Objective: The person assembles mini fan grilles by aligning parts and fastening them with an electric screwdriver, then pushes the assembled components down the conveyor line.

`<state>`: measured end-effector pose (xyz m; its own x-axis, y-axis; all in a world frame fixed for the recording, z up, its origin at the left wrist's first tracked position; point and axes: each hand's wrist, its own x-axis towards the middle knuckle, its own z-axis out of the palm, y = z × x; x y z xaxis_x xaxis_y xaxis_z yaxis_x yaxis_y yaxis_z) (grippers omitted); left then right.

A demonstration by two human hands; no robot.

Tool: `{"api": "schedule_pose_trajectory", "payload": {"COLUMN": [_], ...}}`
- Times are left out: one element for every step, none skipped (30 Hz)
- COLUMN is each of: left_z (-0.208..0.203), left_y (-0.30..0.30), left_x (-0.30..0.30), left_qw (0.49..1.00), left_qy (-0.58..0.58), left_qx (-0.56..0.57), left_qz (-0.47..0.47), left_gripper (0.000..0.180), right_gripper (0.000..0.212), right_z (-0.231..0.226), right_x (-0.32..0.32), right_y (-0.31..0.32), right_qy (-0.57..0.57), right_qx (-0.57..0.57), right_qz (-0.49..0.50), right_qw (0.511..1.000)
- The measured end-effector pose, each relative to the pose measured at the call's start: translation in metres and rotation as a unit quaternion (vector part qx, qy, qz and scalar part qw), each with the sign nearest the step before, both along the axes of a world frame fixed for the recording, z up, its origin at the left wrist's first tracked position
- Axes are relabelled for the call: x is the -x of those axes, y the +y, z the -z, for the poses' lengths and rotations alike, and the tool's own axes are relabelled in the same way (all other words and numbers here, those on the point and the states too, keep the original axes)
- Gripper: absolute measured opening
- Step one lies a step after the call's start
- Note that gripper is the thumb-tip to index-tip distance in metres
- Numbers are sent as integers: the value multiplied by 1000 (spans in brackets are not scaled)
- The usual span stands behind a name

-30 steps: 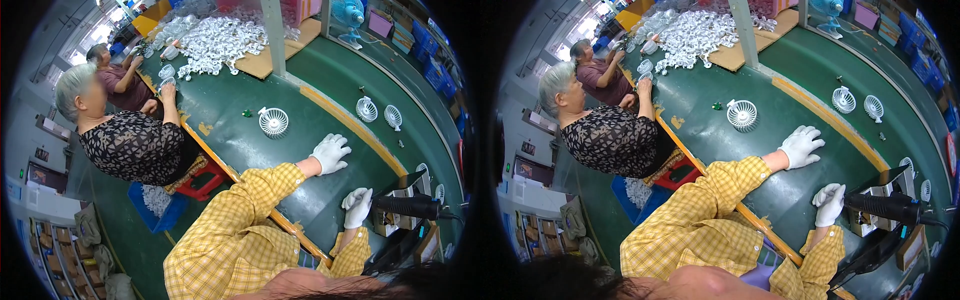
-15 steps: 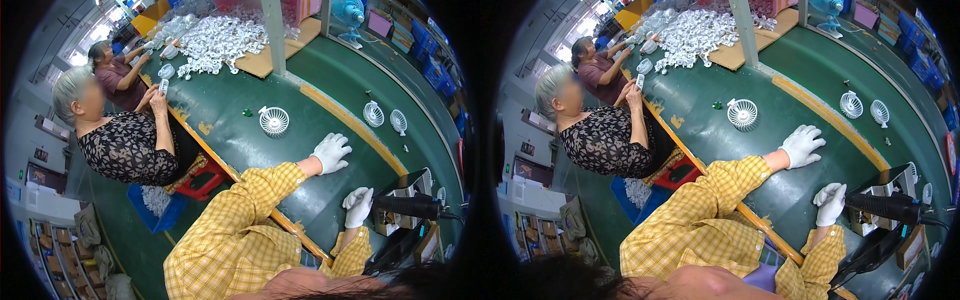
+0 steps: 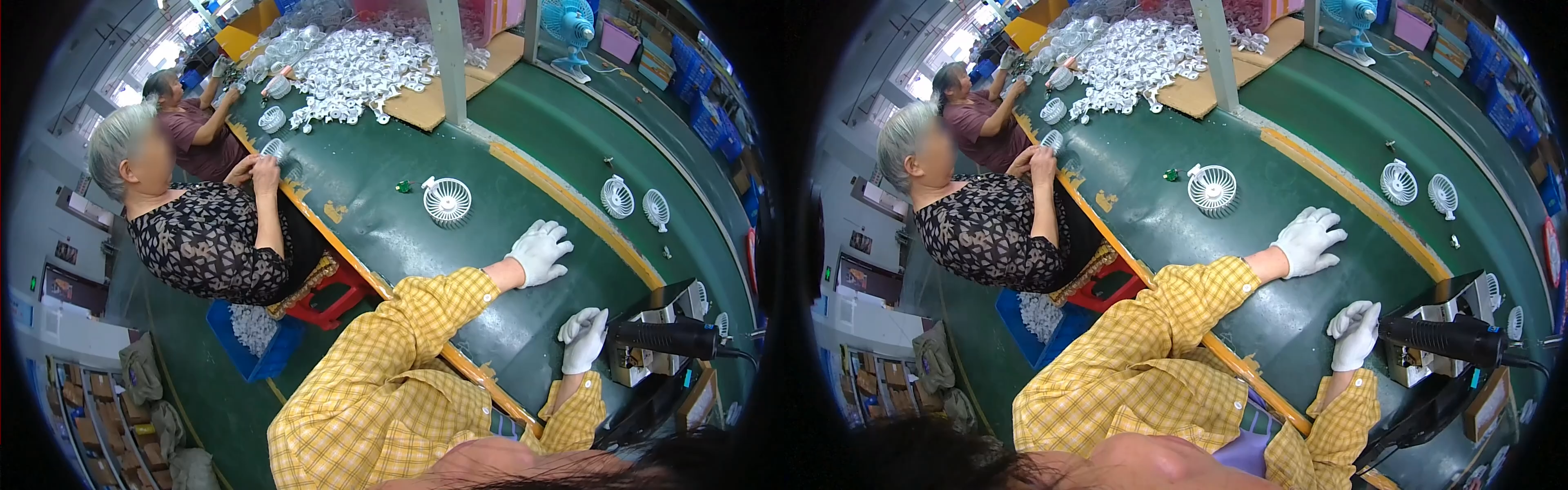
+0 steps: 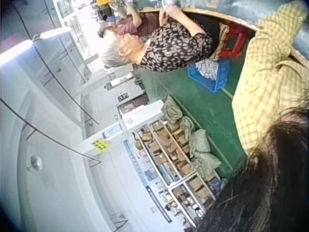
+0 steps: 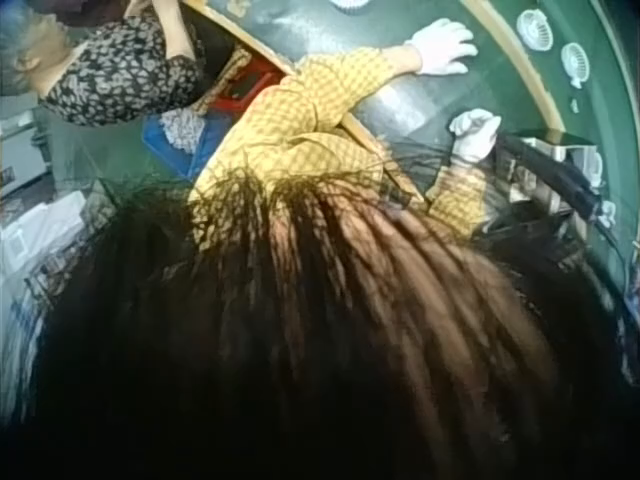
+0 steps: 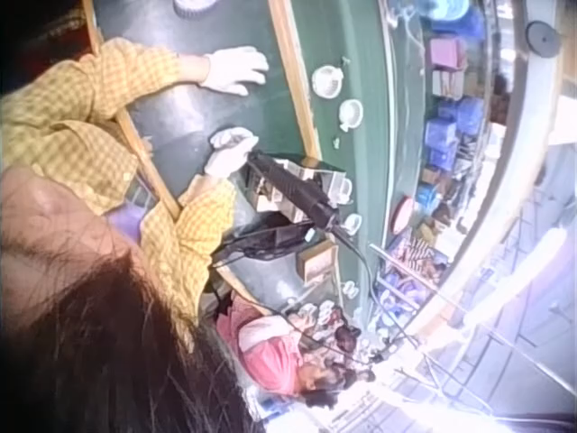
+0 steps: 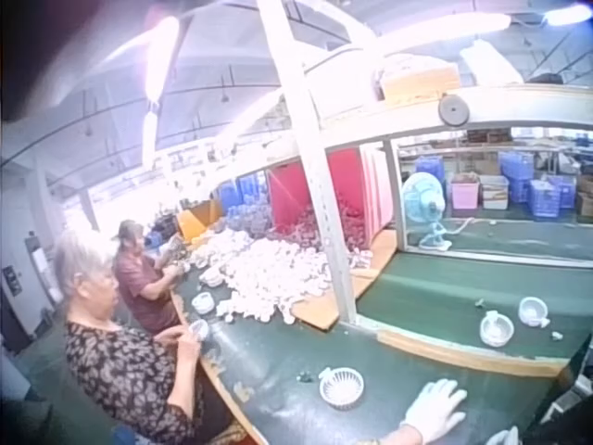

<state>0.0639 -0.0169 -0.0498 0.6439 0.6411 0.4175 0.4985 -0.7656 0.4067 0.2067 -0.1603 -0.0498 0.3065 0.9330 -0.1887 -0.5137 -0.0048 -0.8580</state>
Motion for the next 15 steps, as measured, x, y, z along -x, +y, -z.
{"api": "schedule_pose_trajectory", "payload": {"left_z": [0, 1, 1, 0, 1, 1, 1, 1, 1, 1, 1, 2, 2, 3, 2], "left_y": [-1, -1, -1, -1, -1, -2, -2, -2, -2, -3, -3, -3, -2, -2, -1], "left_x": [0, 0, 0, 0, 0, 0, -1, -1, -1, -1, -1, -1, -2, -1, -1], "left_qw": [1000, 1000, 1000, 1000, 1000, 1000, 1000, 1000, 1000, 1000, 1000, 1000, 1000, 1000, 1000], "left_qy": [3, 3, 2, 0, 1, 3, 6, 6, 2, -1, -1, -1, -2, -2, 0], "left_qx": [2, 2, -1, -3, -4, -2, 1, 0, -3, -7, -6, -3, 0, 1, 1], "left_qz": [0, 0, 1, 1, 1, 1, 1, 1, 0, -1, -1, 0, 2, 1, 1], "left_gripper": [41, 41, 41, 42, 42, 42, 42, 42, 42, 42, 42, 42, 42, 42, 42], "right_gripper": [46, 46, 45, 45, 45, 45, 45, 46, 46, 46, 46, 46, 46, 46, 46], "right_z": [1, 1, 1, 0, 0, 0, 0, 0, -1, 0, 0, 1, 0, 0, -1], "right_x": [0, 0, 0, 0, 1, 1, 0, 0, 0, 0, 0, 0, 0, 1, 1], "right_y": [-1, -1, -1, -1, -1, -2, -2, -2, -3, -3, -3, -3, -2, -2, -2], "right_qy": [0, 1, 2, 2, 3, 3, 3, -2, -6, -6, -3, 1, 1, -3, -6], "right_qx": [0, -1, -2, -3, 1, 5, 4, 3, 2, 2, 2, 2, 2, 3, 3], "right_qz": [0, 0, 1, 1, 1, 2, 2, 3, 5, 4, 4, 4, 4, 6, 8], "right_qw": [1000, 1000, 1000, 1000, 1000, 1000, 1000, 1000, 1000, 1000, 1000, 1000, 1000, 1000, 1000]}}
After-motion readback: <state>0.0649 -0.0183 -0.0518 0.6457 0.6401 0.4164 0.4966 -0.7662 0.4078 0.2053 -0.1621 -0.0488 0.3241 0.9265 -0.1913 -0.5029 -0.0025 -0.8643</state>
